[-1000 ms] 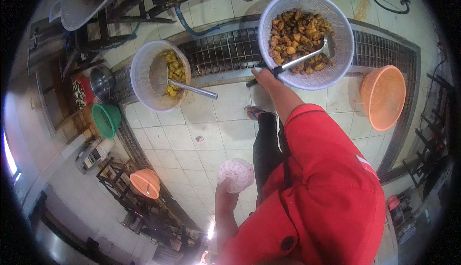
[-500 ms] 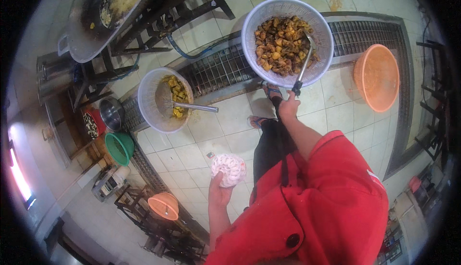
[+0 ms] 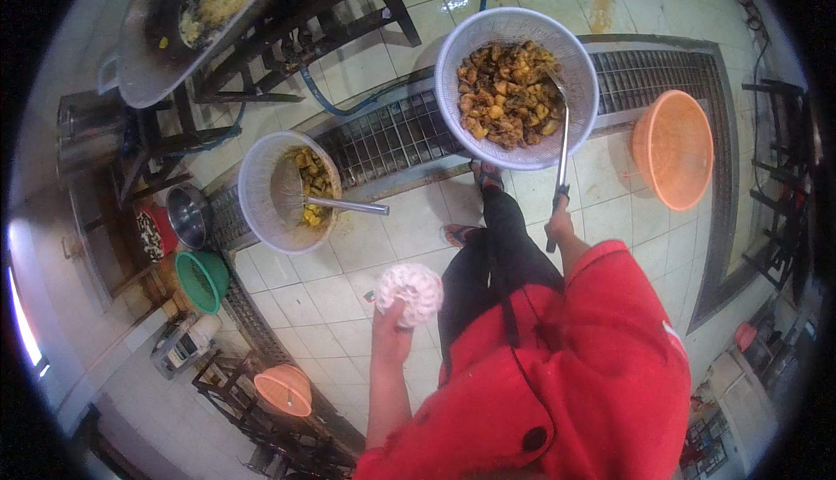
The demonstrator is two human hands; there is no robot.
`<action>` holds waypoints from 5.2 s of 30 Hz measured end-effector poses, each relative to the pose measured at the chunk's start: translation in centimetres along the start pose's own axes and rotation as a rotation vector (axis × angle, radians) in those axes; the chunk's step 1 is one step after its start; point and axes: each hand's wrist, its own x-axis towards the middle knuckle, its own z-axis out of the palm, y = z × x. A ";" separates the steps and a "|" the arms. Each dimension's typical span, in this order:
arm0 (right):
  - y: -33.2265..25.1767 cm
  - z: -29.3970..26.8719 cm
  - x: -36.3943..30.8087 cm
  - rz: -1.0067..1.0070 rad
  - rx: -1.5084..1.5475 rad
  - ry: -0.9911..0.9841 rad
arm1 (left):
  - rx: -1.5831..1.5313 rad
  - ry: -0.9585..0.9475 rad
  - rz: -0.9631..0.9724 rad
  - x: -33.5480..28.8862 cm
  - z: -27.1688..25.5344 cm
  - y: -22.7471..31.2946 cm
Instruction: The person assembles a layered food item by hand, starting with a white rice cake base, adding red sauce, fried chicken, and yellow fried pieces. The person uses a ladle to scoop sauce and places toppings by hand in a commercial kitchen.
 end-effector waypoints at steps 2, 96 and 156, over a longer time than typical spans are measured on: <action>1.1 2.2 0.2 0.008 -0.048 -0.024 | -0.034 -0.035 -0.051 2.1 0.3 -1.2; -15.2 4.7 18.5 -0.164 -0.186 0.198 | -0.126 -0.006 -0.442 9.5 -0.2 -7.4; -44.4 -45.3 8.9 -1.240 -0.613 0.383 | -0.692 0.299 0.821 6.3 8.8 -17.6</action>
